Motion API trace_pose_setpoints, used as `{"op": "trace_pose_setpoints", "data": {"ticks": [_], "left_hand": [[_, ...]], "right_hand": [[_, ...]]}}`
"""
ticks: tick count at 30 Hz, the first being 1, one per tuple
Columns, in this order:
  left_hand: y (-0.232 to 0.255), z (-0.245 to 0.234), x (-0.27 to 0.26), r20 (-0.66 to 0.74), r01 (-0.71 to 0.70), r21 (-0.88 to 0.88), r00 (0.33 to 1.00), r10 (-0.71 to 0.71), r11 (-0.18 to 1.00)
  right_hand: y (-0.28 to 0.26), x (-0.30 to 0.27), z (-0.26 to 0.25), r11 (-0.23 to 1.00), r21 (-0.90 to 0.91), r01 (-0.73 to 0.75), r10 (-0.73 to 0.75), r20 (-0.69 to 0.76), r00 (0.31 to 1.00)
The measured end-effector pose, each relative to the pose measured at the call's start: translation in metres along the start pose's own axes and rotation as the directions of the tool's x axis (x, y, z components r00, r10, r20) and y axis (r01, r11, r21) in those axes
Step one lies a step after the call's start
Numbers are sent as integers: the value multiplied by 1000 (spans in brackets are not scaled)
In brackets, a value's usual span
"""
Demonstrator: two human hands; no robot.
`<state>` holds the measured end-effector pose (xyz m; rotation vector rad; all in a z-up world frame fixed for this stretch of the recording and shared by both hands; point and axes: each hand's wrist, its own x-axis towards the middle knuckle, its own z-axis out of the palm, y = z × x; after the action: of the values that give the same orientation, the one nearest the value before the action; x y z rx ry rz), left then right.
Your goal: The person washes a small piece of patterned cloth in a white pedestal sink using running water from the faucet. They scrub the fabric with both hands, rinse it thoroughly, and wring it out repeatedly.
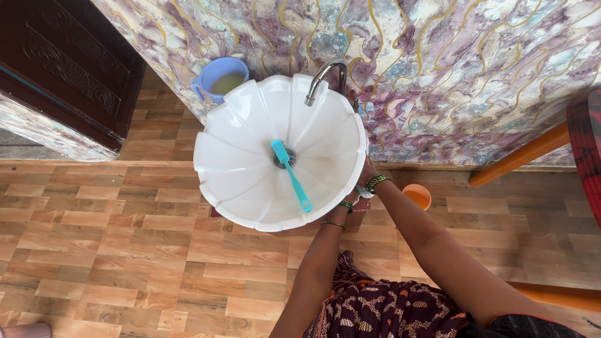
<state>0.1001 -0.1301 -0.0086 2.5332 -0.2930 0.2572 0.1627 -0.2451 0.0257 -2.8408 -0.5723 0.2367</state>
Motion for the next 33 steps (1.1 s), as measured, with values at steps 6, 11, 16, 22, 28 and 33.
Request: {"op": "trace_pose_setpoints", "data": {"ticks": [6, 11, 16, 22, 28, 33], "left_hand": [[3, 9, 12, -3, -12, 0, 1000, 12, 1000], [2, 16, 16, 1, -9, 5, 1000, 9, 1000], [4, 21, 21, -13, -10, 5, 1000, 10, 1000], [4, 27, 25, -30, 3, -3, 1000, -3, 1000], [2, 29, 31, -44, -3, -8, 999, 3, 1000], [-4, 27, 23, -41, 3, -8, 999, -3, 1000]], "right_hand": [[22, 27, 5, 990, -129, 47, -44, 31, 999], [46, 46, 22, 969, -217, 121, -118, 27, 993], [72, 68, 44, 949, -266, 172, -190, -45, 981], [123, 117, 95, 967, -74, 244, -253, -185, 949], [132, 131, 104, 955, -172, 241, -271, -174, 947], [114, 109, 86, 926, -257, 275, -336, -234, 912]]}}
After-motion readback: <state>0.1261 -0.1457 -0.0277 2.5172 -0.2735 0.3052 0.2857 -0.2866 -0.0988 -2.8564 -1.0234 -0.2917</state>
